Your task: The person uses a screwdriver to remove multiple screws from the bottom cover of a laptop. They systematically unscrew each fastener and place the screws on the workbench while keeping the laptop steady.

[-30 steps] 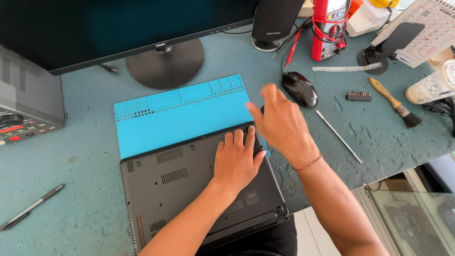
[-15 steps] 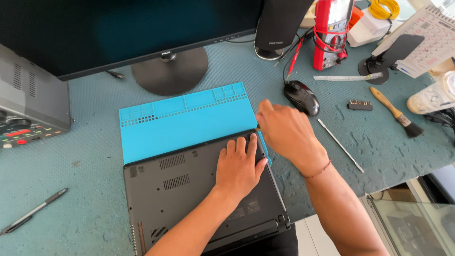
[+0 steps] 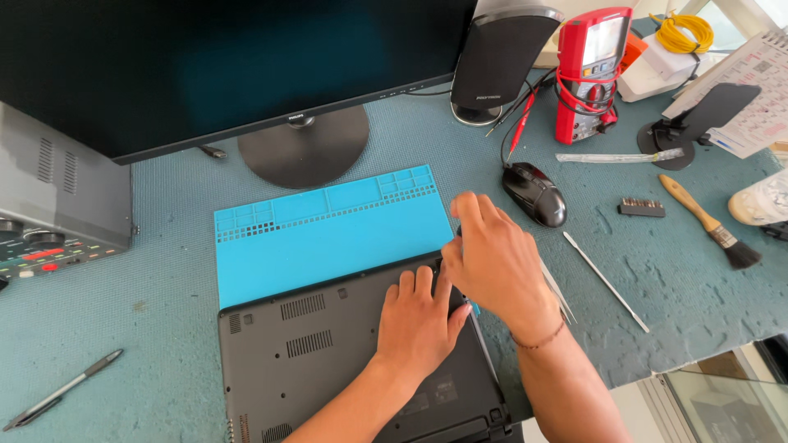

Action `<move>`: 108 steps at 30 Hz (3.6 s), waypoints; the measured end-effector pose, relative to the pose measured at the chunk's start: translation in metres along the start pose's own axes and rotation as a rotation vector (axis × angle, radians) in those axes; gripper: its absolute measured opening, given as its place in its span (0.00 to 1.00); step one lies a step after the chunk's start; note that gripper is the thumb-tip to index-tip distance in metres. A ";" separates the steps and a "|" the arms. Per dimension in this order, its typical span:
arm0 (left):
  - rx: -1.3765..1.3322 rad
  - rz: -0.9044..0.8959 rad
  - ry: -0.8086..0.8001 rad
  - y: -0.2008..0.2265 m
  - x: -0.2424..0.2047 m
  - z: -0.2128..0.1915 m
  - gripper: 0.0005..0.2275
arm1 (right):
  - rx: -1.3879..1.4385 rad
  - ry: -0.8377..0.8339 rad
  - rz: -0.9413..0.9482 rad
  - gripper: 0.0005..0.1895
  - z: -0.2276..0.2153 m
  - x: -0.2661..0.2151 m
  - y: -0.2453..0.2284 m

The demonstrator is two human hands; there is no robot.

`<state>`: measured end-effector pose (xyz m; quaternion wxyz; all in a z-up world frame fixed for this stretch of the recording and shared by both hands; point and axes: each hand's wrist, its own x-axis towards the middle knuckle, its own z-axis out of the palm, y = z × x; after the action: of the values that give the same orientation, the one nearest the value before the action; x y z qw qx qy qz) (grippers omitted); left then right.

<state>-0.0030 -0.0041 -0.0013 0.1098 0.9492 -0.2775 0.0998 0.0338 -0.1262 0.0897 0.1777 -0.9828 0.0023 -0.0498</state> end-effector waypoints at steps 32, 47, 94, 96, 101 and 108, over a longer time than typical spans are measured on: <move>0.035 -0.014 0.023 0.000 0.000 0.003 0.27 | -0.019 0.122 -0.213 0.07 0.001 0.000 0.013; 0.031 -0.011 0.017 0.000 0.001 0.003 0.27 | 0.052 0.116 -0.208 0.05 -0.001 -0.001 0.015; 0.042 -0.005 -0.032 0.000 0.002 0.001 0.28 | 0.146 0.141 -0.158 0.10 -0.003 -0.005 0.024; 0.027 -0.008 -0.020 0.000 0.002 0.001 0.27 | 0.079 0.129 -0.093 0.14 -0.002 -0.005 0.022; 0.019 -0.005 -0.031 0.000 0.002 0.001 0.28 | 0.100 0.140 -0.098 0.07 0.004 -0.004 0.034; -0.077 0.045 -0.025 -0.007 0.005 -0.001 0.26 | 0.198 0.305 -0.006 0.09 0.014 -0.003 0.051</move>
<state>0.0050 -0.0008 0.0002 0.1404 0.9390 -0.3038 0.0799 0.0331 -0.1694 0.0587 0.2708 -0.9417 0.0213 -0.1987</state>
